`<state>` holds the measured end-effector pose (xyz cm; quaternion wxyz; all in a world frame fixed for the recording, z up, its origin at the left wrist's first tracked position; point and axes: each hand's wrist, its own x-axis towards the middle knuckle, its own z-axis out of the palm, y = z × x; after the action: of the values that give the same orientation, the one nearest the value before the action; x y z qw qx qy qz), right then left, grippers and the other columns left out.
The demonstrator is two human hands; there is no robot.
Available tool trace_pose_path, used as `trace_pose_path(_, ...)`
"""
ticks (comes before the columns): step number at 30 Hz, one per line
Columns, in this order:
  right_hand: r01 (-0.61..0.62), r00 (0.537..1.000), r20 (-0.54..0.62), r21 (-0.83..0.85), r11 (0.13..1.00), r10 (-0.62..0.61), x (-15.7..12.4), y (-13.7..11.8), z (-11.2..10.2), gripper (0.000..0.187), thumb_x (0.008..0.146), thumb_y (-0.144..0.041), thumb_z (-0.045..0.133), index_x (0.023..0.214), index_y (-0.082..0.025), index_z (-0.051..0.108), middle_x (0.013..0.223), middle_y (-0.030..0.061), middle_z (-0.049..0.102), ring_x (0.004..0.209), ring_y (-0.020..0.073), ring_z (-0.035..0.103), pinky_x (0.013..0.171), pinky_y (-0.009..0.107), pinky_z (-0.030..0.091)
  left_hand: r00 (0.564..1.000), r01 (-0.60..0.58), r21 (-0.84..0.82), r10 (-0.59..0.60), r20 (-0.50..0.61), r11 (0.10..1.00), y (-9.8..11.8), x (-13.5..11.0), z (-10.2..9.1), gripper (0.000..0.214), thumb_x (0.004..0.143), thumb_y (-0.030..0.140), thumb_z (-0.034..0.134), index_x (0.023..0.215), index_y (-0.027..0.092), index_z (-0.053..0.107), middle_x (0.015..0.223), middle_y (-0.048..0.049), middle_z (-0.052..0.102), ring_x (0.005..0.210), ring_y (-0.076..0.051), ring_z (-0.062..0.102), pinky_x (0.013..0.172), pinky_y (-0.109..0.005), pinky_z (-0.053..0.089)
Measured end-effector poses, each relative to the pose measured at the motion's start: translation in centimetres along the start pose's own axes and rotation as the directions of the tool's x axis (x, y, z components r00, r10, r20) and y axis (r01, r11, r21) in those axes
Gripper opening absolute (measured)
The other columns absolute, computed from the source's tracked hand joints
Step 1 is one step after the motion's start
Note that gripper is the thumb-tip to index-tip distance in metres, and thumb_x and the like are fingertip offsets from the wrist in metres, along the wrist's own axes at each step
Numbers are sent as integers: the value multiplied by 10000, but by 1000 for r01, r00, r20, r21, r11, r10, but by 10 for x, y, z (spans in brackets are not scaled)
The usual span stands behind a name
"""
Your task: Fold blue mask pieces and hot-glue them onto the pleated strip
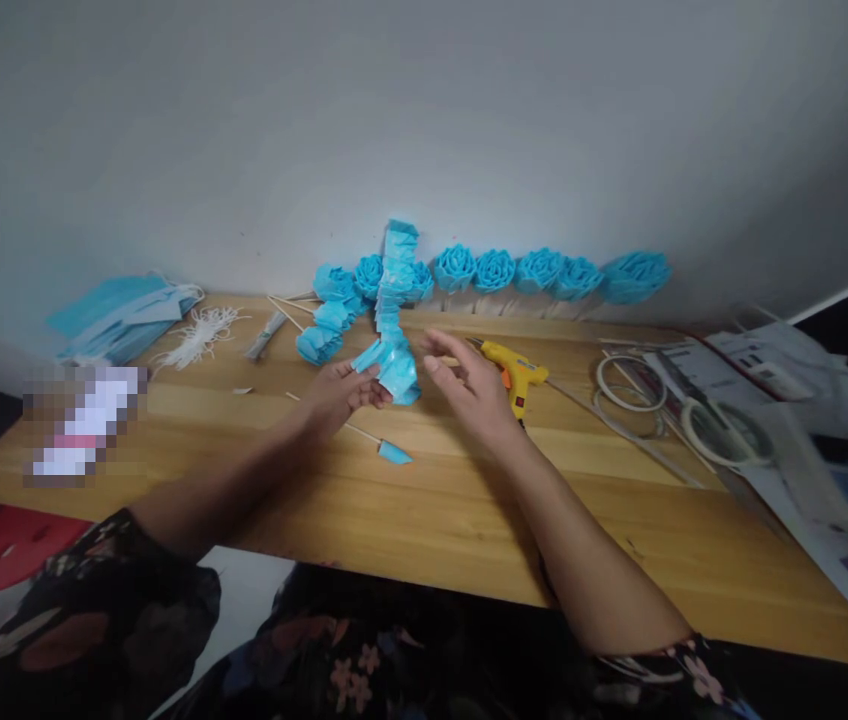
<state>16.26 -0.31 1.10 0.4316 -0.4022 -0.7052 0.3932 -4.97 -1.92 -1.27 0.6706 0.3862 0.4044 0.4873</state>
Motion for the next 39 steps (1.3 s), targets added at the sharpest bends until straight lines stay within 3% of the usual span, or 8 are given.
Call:
trace_pose_path(5, -240, 968, 110, 154, 958, 225, 6, 7, 5, 454, 749, -632, 792, 943, -221, 788, 862, 37, 755, 712, 171, 649, 694, 340, 566, 997, -50, 55, 48, 54, 997, -3, -2, 2, 538, 639, 546, 924, 866, 127, 674, 708, -29, 702, 645, -132, 662, 617, -260, 514)
trace_pose_path(10, -160, 984, -55, 119, 980, 167, 9, 8, -1, 321, 750, -512, 785, 831, -204, 746, 647, -26, 612, 602, 128, 536, 604, 288, 456, 984, -56, 184, 23, 174, 981, 1, -3, -4, 453, 663, 422, 925, 955, 137, 728, 910, -71, 770, 761, -143, 685, 725, -283, 543)
trace_pose_path(13, -126, 987, -92, 45, 991, 129, 8, 6, -6, 268, 780, -457, 745, 865, -204, 747, 685, -18, 634, 637, 137, 556, 631, 297, 453, 986, -139, 193, 118, 115, 971, 6, -2, -9, 488, 682, 337, 905, 1109, 168, 741, 1093, -88, 779, 970, -195, 708, 884, -334, 545)
trace_pose_path(16, -97, 994, -58, -27, 995, 95, 5, 0, -5, 231, 804, -403, 711, 925, -214, 763, 781, 13, 713, 700, 159, 609, 665, 310, 470, 964, -260, 185, 264, 5, 948, 13, -3, -13, 471, 859, 472, 746, 1225, 176, 725, 1218, -115, 753, 1102, -224, 687, 964, -357, 517)
trace_pose_path(21, -8, 999, 38, -127, 992, 13, -1, -8, 3, 158, 834, -353, 682, 888, -229, 762, 817, 32, 754, 725, 181, 647, 694, 333, 482, 952, -302, 328, 301, 57, 895, 20, -9, -8, 515, 887, 529, 698, 1264, 179, 706, 1234, -123, 742, 1140, -247, 672, 977, -364, 506)
trace_pose_path(30, 187, 976, 153, -226, 956, -155, -5, -7, 5, 104, 920, -311, 663, 922, -283, 763, 840, 24, 757, 759, 201, 667, 736, 375, 508, 941, -315, 630, 317, 114, 709, 19, -15, 4, 201, 804, 368, 712, 862, 177, 740, 855, -34, 738, 793, -172, 624, 748, -287, 474)
trace_pose_path(35, 345, 927, 223, -197, 918, -300, -2, -6, 3, 104, 941, -329, 672, 915, -328, 773, 946, 27, 785, 934, 247, 702, 907, 468, 524, 953, -242, 565, 302, -13, 788, 17, -13, 1, 244, 782, 416, 717, 739, 180, 670, 659, 19, 600, 645, -125, 494, 646, -263, 386)
trace_pose_path(39, 337, 932, 204, -178, 925, -300, 0, -12, -3, 102, 915, -354, 700, 863, -339, 785, 1115, 26, 782, 1051, 272, 701, 1000, 519, 499, 954, -143, 445, 244, -177, 884, 17, -8, -5, 285, 747, 443, 761, 751, 178, 654, 650, 28, 581, 618, -113, 470, 619, -260, 368)
